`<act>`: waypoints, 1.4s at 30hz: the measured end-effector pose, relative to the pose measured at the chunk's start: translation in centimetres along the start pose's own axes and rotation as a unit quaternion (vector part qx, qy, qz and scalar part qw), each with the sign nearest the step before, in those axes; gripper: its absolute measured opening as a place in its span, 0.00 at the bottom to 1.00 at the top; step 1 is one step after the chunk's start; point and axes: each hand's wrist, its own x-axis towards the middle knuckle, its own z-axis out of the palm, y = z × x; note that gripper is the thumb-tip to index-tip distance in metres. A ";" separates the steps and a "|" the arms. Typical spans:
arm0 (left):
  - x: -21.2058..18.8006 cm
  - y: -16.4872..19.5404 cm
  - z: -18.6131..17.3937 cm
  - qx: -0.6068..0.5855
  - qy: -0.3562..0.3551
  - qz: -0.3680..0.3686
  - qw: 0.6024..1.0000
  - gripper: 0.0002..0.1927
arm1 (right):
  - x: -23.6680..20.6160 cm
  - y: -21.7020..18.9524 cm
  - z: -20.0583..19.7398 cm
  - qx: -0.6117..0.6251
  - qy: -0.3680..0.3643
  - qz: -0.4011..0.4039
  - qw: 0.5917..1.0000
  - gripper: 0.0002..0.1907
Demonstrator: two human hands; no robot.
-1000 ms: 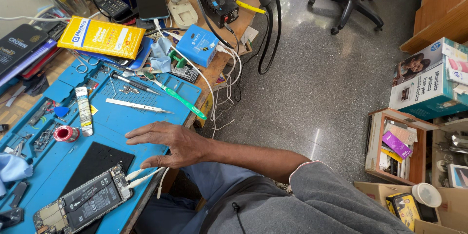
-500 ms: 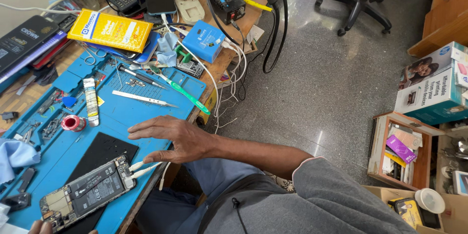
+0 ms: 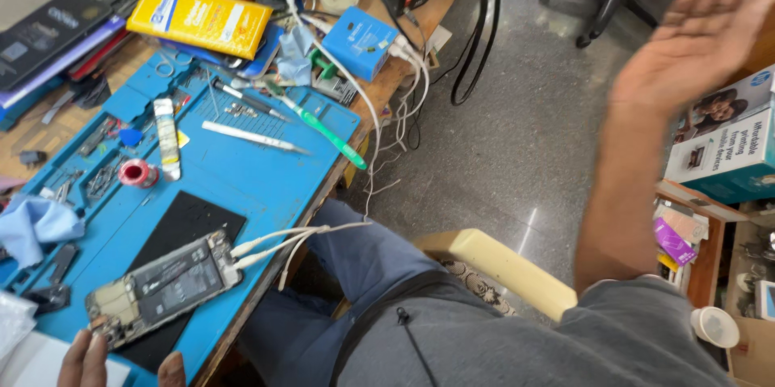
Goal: The person removes a protective film from a smartphone screen, then places the screen onto a disassembled phone body. They connect internal ribbon cables and a charging cable to test the device, then disconnect the cable and set the phone aside.
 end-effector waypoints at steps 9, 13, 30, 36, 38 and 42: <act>4.3 11.8 -6.3 -0.137 0.064 -0.232 0.961 0.34 | -17.4 1.0 13.6 -0.190 -0.254 0.134 0.939 0.14; 3.5 9.8 -9.2 -0.086 0.053 -0.217 0.971 0.35 | -24.3 -0.3 24.6 -0.196 -0.520 0.060 0.829 0.17; 4.1 5.3 -8.1 -0.020 -0.146 -0.093 0.985 0.37 | -32.1 -0.9 36.2 -0.185 -0.751 -0.194 0.603 0.27; 5.1 3.9 -8.0 0.017 -0.131 -0.020 0.991 0.25 | -30.8 0.2 38.0 -0.169 -0.777 -0.219 0.566 0.23; 5.7 3.2 -7.8 0.021 -0.118 -0.006 0.993 0.15 | -30.1 -0.1 38.5 -0.171 -0.793 -0.187 0.554 0.21; 6.9 2.3 -7.3 0.030 -0.113 -0.016 0.993 0.07 | -29.9 -0.8 39.0 -0.183 -0.792 -0.179 0.554 0.24</act>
